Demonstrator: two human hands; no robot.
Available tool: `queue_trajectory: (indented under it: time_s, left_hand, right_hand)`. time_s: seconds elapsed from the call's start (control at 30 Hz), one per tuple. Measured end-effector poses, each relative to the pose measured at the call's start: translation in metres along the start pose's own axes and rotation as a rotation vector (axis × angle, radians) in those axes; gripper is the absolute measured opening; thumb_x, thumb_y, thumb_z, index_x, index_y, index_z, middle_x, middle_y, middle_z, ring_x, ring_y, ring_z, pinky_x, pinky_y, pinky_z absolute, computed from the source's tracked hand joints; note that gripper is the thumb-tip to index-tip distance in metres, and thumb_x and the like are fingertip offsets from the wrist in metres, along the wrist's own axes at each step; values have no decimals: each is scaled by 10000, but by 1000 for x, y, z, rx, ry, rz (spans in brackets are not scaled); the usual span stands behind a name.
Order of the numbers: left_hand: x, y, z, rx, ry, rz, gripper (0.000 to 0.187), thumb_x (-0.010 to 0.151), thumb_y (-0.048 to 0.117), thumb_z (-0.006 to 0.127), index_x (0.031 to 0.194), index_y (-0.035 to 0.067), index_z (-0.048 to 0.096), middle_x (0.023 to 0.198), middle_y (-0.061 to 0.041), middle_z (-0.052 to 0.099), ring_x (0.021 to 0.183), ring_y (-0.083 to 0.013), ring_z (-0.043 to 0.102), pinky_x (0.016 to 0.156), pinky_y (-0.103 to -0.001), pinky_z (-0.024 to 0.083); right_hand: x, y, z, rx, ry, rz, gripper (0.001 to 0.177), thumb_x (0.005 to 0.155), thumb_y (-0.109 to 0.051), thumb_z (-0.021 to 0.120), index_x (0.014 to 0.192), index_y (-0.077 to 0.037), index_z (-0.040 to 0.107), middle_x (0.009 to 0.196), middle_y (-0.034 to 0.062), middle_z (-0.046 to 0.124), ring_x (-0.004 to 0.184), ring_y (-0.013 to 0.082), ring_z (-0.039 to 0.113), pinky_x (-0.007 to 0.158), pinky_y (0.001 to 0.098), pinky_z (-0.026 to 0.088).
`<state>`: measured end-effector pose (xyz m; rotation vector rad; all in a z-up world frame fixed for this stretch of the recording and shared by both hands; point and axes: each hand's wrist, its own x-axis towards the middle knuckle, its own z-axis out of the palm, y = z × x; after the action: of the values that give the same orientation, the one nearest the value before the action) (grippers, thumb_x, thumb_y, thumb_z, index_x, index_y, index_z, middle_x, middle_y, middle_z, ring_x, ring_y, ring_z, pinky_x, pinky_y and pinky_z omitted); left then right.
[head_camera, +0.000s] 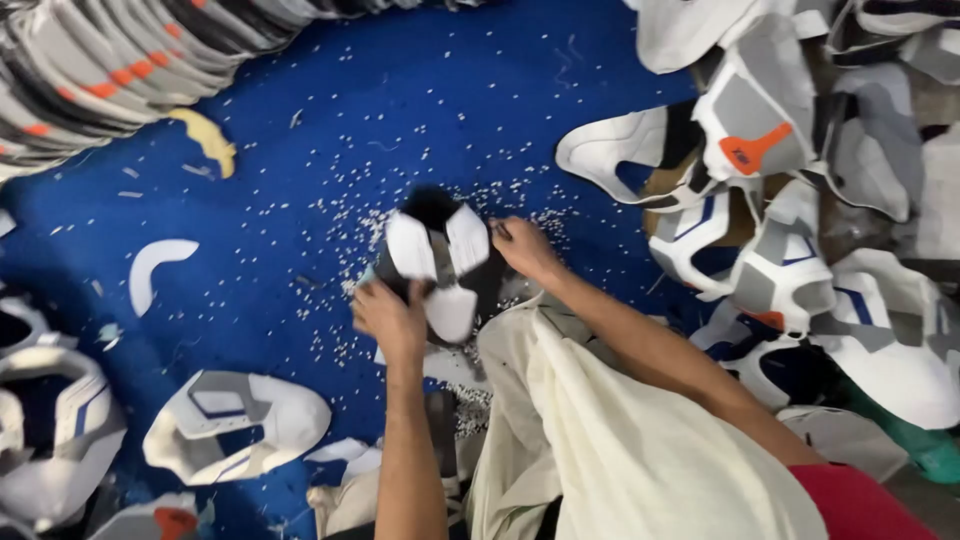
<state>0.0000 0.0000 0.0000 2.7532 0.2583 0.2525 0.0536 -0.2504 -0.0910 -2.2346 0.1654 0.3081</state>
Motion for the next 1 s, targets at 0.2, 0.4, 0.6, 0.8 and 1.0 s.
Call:
queue_trajectory:
  time_s: [0.2, 0.4, 0.6, 0.8, 1.0]
  left_hand:
    - [6, 17, -158, -1229, 646, -628, 296, 899, 117, 691, 1163, 96, 558, 1094, -55, 703, 986, -199, 695, 912, -349, 591]
    - [-188, -174, -104, -1020, 205, -787, 312, 1128, 289, 562, 1083, -11, 636, 927, -85, 660, 815, -162, 625, 736, -299, 498]
    - [-155, -90, -98, -1063, -329, -507, 288, 1009, 227, 621, 1186, 6, 672, 1054, -51, 726, 966, -122, 679, 871, -267, 545]
    - [-73, 19, -151, -1323, -121, -223, 650, 854, 175, 705, 1423, 87, 404, 1328, -11, 576, 1236, -93, 550, 1033, -260, 439]
    - [-90, -5, -115, -890, 117, -582, 363, 990, 134, 717, 1305, 0, 598, 1003, -130, 754, 895, -196, 671, 825, -319, 554]
  right_hand:
    - [-41, -99, -129, 185, 78, -172, 256, 924, -12, 635, 1136, -107, 744, 1154, 67, 762, 925, 181, 730, 803, 302, 575]
    - [-77, 11, -206, -682, 214, 35, 377, 826, -69, 764, 1197, -109, 711, 1204, 119, 680, 895, 308, 702, 730, 455, 562]
    - [-108, -103, -207, -199, 493, -254, 233, 952, 30, 767, 1165, -18, 685, 1041, 166, 679, 938, 321, 663, 828, 416, 514]
    - [-142, -134, -64, 60, -543, -660, 388, 775, 95, 692, 1124, -68, 739, 1052, 156, 746, 983, 274, 701, 848, 409, 557]
    - [-134, -143, -86, 56, 41, -578, 487, 718, -137, 899, 1111, -100, 614, 1155, 83, 654, 1072, 262, 684, 859, 366, 589]
